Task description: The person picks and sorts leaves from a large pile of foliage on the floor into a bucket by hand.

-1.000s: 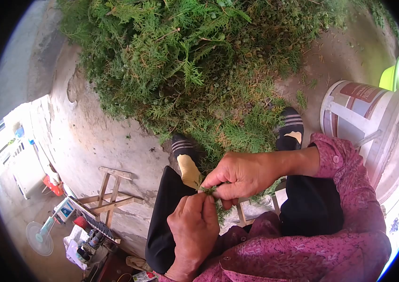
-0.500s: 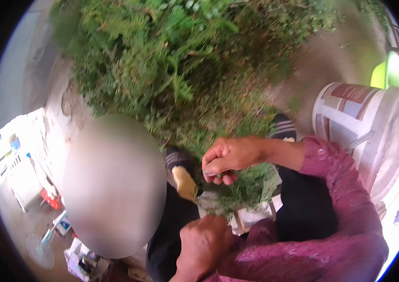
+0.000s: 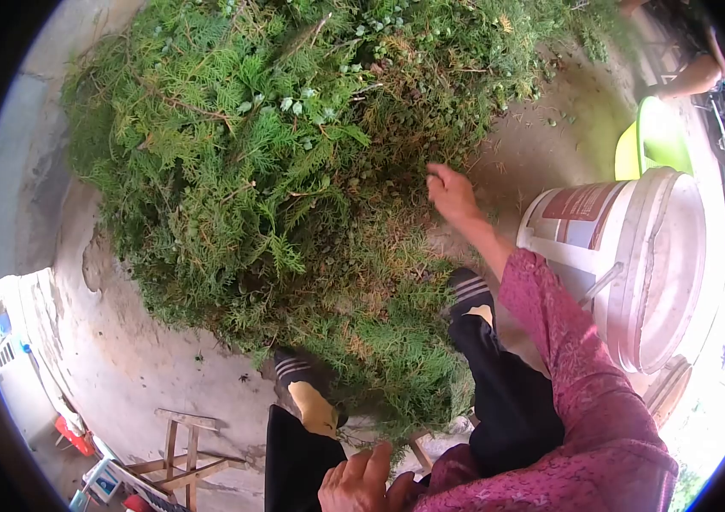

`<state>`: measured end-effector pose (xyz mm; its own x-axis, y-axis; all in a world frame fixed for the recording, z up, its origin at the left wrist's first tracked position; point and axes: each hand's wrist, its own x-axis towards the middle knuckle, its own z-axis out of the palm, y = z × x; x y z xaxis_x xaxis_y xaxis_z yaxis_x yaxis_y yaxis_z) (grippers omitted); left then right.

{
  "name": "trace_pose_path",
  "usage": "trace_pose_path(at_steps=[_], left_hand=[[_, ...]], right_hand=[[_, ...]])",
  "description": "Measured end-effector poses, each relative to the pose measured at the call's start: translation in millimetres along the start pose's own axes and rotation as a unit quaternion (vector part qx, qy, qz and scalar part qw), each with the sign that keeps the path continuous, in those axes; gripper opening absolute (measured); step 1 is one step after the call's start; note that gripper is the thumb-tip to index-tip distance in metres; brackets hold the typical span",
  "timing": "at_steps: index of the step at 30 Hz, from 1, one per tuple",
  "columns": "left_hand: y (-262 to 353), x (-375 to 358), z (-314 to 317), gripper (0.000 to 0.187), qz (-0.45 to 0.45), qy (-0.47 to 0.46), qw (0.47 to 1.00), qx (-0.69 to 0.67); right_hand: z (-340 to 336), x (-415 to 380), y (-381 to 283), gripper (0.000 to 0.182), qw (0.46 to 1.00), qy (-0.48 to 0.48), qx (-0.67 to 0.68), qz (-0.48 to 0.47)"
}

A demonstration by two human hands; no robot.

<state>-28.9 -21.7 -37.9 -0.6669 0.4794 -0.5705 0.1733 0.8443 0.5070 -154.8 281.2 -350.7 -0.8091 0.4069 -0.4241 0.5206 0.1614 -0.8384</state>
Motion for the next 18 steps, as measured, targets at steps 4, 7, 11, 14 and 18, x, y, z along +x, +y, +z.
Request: trace_pose_path(at_steps=[4, 7, 11, 14, 18], left_hand=[[-1.5, -1.2, 0.2, 0.043, 0.014, 0.000, 1.000, -0.002], [-0.7, -0.1, -0.7, 0.043, 0.011, 0.000, 1.000, -0.003], [0.5, 1.2, -1.1, 0.042, 0.012, -0.004, 1.000, 0.000], [1.9, 1.5, -1.9, 0.043, 0.009, -0.006, 1.000, -0.002], [2.6, 1.8, -0.2, 0.043, 0.013, -0.007, 1.000, -0.002]], right_hand=[[-0.3, 18.3, 10.0, 0.032, 0.956, 0.093, -0.260, -0.101], [10.8, 8.6, -1.0, 0.027, 0.942, 0.020, -0.333, -0.035], [23.4, -35.4, 1.6, 0.020, 0.930, -0.089, -0.356, -0.023], [30.3, -71.0, -1.4, 0.018, 0.942, -0.163, -0.293, -0.002], [44.1, -92.7, 32.7, 0.018, 0.917, -0.216, -0.325, -0.082]])
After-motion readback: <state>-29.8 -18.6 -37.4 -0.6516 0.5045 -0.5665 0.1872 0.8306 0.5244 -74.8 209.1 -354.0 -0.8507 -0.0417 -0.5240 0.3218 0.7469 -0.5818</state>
